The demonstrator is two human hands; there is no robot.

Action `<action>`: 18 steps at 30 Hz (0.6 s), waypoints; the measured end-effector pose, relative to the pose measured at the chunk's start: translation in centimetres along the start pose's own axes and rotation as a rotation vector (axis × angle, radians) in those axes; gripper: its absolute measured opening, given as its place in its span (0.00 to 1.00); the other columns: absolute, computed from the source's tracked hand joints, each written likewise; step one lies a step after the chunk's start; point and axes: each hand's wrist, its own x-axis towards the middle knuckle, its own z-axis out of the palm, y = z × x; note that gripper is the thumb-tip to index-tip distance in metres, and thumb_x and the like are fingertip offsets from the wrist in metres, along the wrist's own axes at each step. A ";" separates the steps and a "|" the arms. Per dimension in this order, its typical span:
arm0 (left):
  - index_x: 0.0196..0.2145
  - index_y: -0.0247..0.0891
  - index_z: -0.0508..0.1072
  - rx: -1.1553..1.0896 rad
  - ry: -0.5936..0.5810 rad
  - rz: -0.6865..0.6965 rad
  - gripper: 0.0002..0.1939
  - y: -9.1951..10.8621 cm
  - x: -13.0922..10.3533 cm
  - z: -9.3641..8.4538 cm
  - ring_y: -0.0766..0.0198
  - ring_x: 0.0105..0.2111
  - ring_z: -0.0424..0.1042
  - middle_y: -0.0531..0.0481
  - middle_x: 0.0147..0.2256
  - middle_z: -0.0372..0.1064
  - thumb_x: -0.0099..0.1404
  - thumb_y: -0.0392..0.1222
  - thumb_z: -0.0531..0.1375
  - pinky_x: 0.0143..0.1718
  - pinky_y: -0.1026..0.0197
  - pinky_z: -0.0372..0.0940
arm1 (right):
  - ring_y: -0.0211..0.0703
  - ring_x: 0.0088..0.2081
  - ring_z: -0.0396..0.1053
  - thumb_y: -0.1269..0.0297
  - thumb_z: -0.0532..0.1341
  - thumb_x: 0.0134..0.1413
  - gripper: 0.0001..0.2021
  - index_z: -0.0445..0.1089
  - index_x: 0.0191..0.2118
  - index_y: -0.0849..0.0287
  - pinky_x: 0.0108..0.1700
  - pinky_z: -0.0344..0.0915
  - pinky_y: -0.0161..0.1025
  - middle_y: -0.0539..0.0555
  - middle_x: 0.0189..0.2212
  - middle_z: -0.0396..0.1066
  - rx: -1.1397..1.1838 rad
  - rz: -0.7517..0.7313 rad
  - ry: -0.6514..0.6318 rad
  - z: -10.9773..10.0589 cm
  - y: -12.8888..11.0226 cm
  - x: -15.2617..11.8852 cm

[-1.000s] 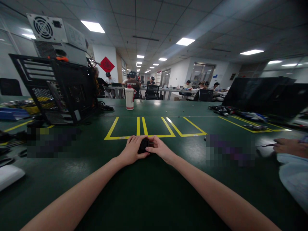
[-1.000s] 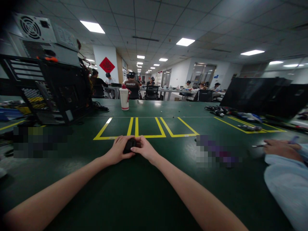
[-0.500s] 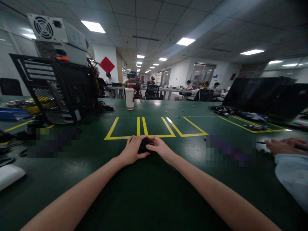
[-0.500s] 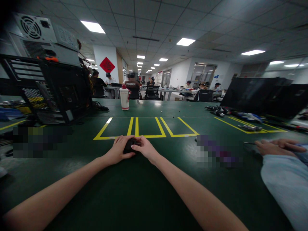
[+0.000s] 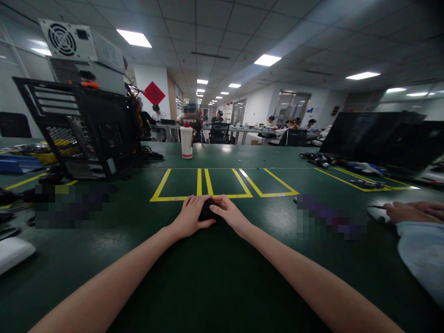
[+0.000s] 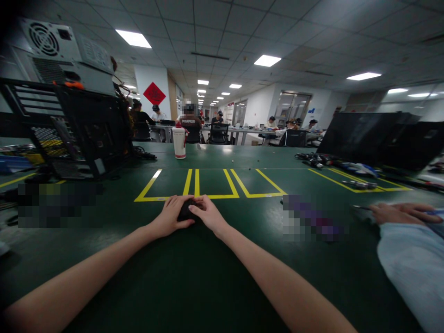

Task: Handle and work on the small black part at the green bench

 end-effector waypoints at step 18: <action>0.51 0.43 0.51 0.011 -0.002 0.000 0.30 0.0 0.0 0.0 0.56 0.49 0.55 0.48 0.48 0.57 0.53 0.48 0.59 0.54 0.47 0.43 | 0.41 0.45 0.62 0.60 0.59 0.44 0.14 0.61 0.39 0.57 0.49 0.56 0.44 0.52 0.40 0.64 0.005 0.001 -0.017 -0.1 -0.1 0.0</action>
